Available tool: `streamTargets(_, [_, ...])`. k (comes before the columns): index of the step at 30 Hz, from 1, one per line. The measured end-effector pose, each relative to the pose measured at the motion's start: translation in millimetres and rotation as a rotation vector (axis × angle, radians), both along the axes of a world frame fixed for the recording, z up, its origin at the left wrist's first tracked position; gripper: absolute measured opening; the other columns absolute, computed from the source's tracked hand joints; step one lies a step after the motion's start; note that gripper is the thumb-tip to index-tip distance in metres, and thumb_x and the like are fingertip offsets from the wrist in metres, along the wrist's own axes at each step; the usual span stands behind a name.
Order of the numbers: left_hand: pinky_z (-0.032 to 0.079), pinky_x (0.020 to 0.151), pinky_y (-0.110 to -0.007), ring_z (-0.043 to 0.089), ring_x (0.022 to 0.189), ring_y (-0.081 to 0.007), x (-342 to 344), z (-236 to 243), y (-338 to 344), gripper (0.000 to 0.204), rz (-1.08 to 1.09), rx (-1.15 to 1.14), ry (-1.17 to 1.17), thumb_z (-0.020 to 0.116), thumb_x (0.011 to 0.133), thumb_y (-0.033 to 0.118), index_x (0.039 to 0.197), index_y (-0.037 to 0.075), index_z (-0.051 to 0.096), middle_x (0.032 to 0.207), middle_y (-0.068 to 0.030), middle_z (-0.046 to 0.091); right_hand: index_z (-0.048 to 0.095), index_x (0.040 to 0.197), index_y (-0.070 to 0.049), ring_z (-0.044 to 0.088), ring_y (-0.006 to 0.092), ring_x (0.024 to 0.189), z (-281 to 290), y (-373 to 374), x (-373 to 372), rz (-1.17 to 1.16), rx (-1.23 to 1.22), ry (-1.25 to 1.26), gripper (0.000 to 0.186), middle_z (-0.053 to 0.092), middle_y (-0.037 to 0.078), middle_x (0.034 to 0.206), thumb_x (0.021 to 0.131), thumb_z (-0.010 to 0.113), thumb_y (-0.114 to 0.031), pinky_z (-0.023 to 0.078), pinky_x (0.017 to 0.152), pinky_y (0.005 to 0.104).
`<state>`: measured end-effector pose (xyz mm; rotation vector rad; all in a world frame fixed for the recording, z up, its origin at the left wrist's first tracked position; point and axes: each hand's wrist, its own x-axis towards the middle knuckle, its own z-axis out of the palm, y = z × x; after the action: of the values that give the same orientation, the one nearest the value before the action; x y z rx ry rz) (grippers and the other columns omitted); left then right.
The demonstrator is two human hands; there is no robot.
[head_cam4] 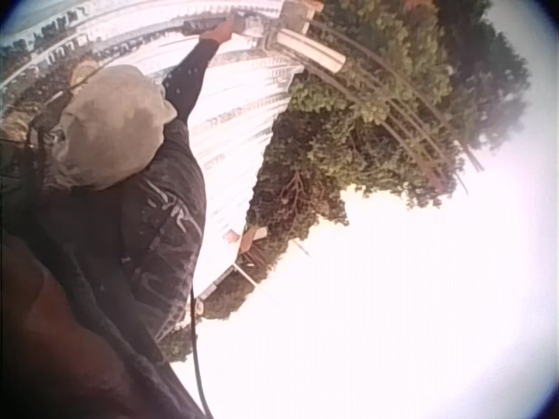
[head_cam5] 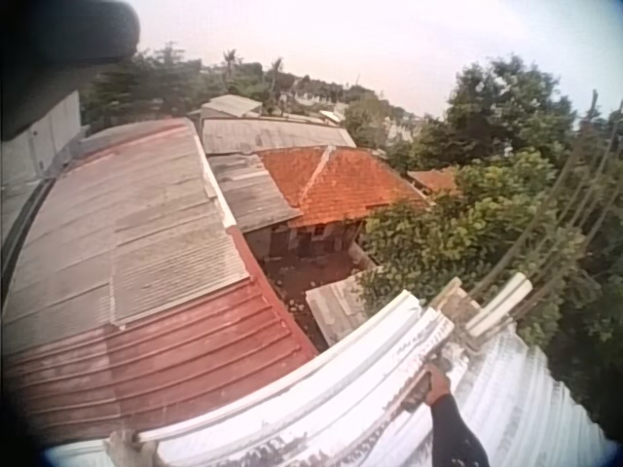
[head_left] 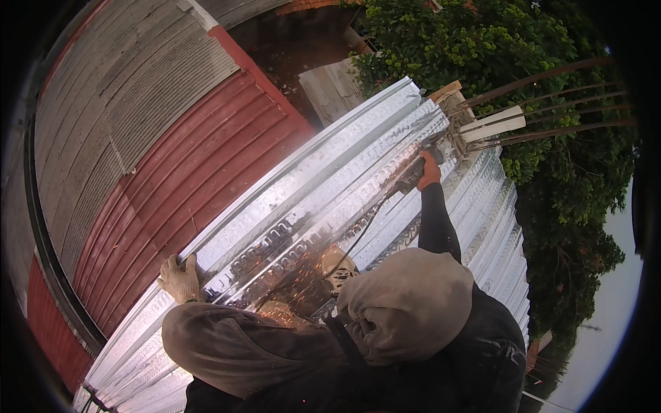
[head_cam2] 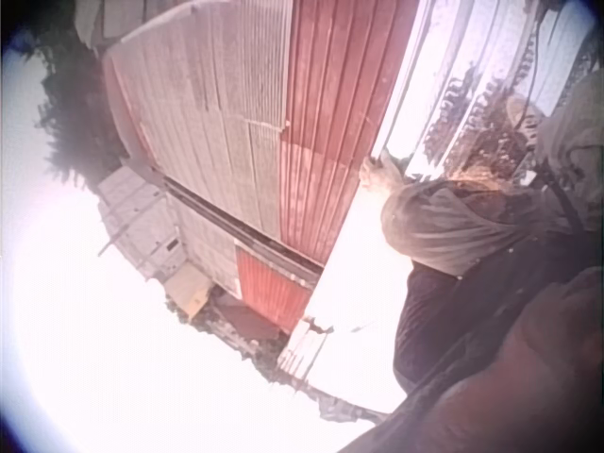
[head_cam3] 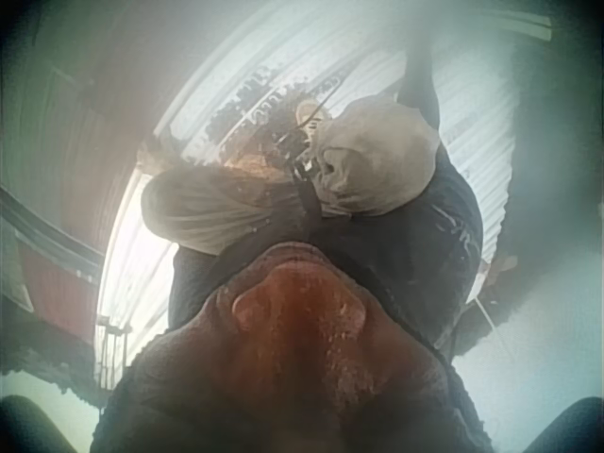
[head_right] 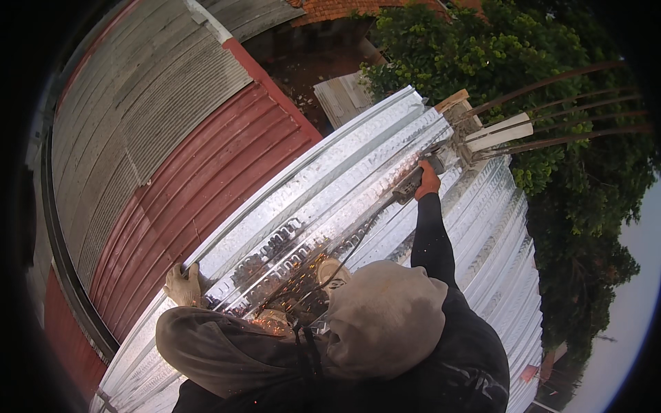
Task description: The person uses an angle grinder to smooth or cut a corrugated metal roof sheet while standing on the roof. The worker holds the grinder with both hands and moves it along the metal surface, producing sparks. The camera is head-mounted, showing the hands and tool from above.
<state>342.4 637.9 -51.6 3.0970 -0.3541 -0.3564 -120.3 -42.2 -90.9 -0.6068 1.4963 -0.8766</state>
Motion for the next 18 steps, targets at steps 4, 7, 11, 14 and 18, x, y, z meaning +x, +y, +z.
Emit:
streamTargets(4, [0.035,0.126,-0.061,0.057,0.149,-0.0305,4,-7,-3,0.063,-0.004,-0.037,-0.017,0.079,0.096,0.057,0.140,0.013,0.075,0.148,-0.0091,0.072,0.073,0.138,-0.005,0.064,0.0333,0.121,1,0,20,-0.079,-0.054,0.094,0.055,0.066,0.014,0.141,0.093,0.091,-0.029,0.051,0.086,0.0550])
streamTargets(7, [0.035,0.126,-0.062,0.057,0.148,-0.0306,3,-7,-5,0.062,-0.007,-0.045,-0.022,0.079,0.096,0.057,0.139,0.013,0.075,0.147,-0.0092,0.072,0.074,0.135,-0.004,0.067,0.0329,0.112,5,2,19,-0.081,-0.045,0.086,0.055,0.070,0.014,0.134,0.090,0.093,-0.029,0.051,0.080,0.0562])
streamTargets(11, [0.034,0.126,-0.063,0.058,0.147,-0.0306,3,-4,-4,0.062,0.005,-0.063,-0.003,0.079,0.096,0.056,0.139,0.013,0.075,0.146,-0.0089,0.072,0.074,0.134,-0.002,0.069,0.0323,0.106,9,11,25,-0.069,-0.060,0.043,0.055,0.071,0.013,0.129,0.089,0.094,-0.026,0.048,0.076,0.0525])
streamTargets(14, [0.033,0.127,-0.064,0.058,0.146,-0.0310,2,-4,-6,0.061,0.004,-0.068,0.005,0.079,0.096,0.056,0.139,0.013,0.075,0.146,-0.0086,0.072,0.075,0.131,-0.002,0.069,0.0317,0.105,15,10,25,-0.076,-0.036,0.023,0.051,0.072,0.012,0.125,0.089,0.093,-0.025,0.046,0.075,0.0498])
streamTargets(18, [0.032,0.127,-0.064,0.059,0.146,-0.0311,2,-5,-3,0.061,-0.006,-0.078,0.003,0.079,0.096,0.056,0.139,0.013,0.075,0.147,-0.0084,0.072,0.077,0.124,-0.002,0.070,0.0314,0.101,16,17,28,-0.092,-0.042,0.040,0.045,0.073,0.011,0.119,0.088,0.093,-0.024,0.049,0.074,0.0531])
